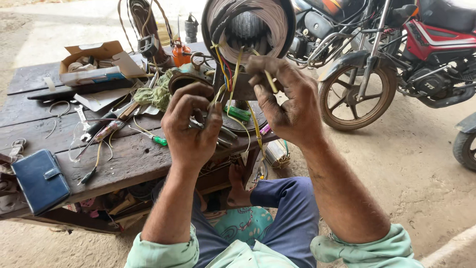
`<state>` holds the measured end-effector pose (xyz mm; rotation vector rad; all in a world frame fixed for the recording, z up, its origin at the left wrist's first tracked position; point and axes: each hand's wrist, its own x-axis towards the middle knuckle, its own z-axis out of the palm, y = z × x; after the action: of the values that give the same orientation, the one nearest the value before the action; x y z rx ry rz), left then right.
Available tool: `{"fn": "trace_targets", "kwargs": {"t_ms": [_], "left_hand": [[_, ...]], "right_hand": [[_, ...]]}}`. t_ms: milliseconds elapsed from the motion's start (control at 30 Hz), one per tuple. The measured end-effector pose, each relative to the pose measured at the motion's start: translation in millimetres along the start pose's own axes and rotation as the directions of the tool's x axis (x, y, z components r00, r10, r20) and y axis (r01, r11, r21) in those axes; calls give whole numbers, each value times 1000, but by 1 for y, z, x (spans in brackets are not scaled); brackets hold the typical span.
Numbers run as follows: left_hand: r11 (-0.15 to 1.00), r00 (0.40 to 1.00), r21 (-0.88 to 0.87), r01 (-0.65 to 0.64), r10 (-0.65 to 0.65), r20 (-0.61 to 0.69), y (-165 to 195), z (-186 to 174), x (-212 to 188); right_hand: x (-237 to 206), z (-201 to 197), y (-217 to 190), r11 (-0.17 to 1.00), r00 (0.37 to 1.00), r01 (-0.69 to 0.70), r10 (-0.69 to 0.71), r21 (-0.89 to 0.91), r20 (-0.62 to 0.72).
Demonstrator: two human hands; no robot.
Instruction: The person sits at a workbench and repairs a motor stator by stripping, twisting, and taping wires. They use shears, a screwdriver, and electrical tape to secure connections and organize the wiring.
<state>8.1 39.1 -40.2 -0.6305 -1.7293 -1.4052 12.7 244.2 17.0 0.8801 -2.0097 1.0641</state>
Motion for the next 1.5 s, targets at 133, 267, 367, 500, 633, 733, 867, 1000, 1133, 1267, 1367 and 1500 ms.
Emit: {"fn": "trace_targets", "kwargs": {"t_ms": [133,267,367,500,633,733,867,1000,1133,1267,1367,1500], "left_hand": [[935,974,-281,215,-224,-1,-8,9,0],[847,954,-467,256,-298,-18,-15,16,-2],[809,948,-524,268,-319,-8,-19,18,-2],[906,971,-373,200,-234,-48,-25,17,-5],[984,996,-178,3,-18,-86,-28,13,-8],[870,961,-451,200,-264,-83,-28,15,-4],[735,947,-641,219,-319,-42,-23,21,2],[600,937,-761,246,-348,28,-18,24,-3],[532,937,-810,247,-345,60,-25,23,-9],[564,979,-810,159,-196,55,-37,18,-11],[591,962,-770,240,-252,107,-39,13,-12],[648,929,-682,340,-345,135,-32,9,-10]], "right_hand": [[12,2,-4,995,991,-27,14,96,133],[16,8,-2,991,989,94,-82,-94,120],[15,13,-2,975,991,105,-87,-195,99],[17,20,-2,983,992,104,-93,-149,79],[18,24,-5,995,992,-96,96,2,78],[19,26,-7,995,994,-80,84,-63,73],[23,24,-8,987,999,-24,30,-160,34],[27,19,-7,987,999,-28,32,-156,29],[26,18,-5,969,997,65,-56,-238,43],[24,21,1,935,988,155,-149,-319,44],[26,24,3,917,974,224,-204,-329,94],[27,25,-4,916,976,190,-137,-354,170]]}}
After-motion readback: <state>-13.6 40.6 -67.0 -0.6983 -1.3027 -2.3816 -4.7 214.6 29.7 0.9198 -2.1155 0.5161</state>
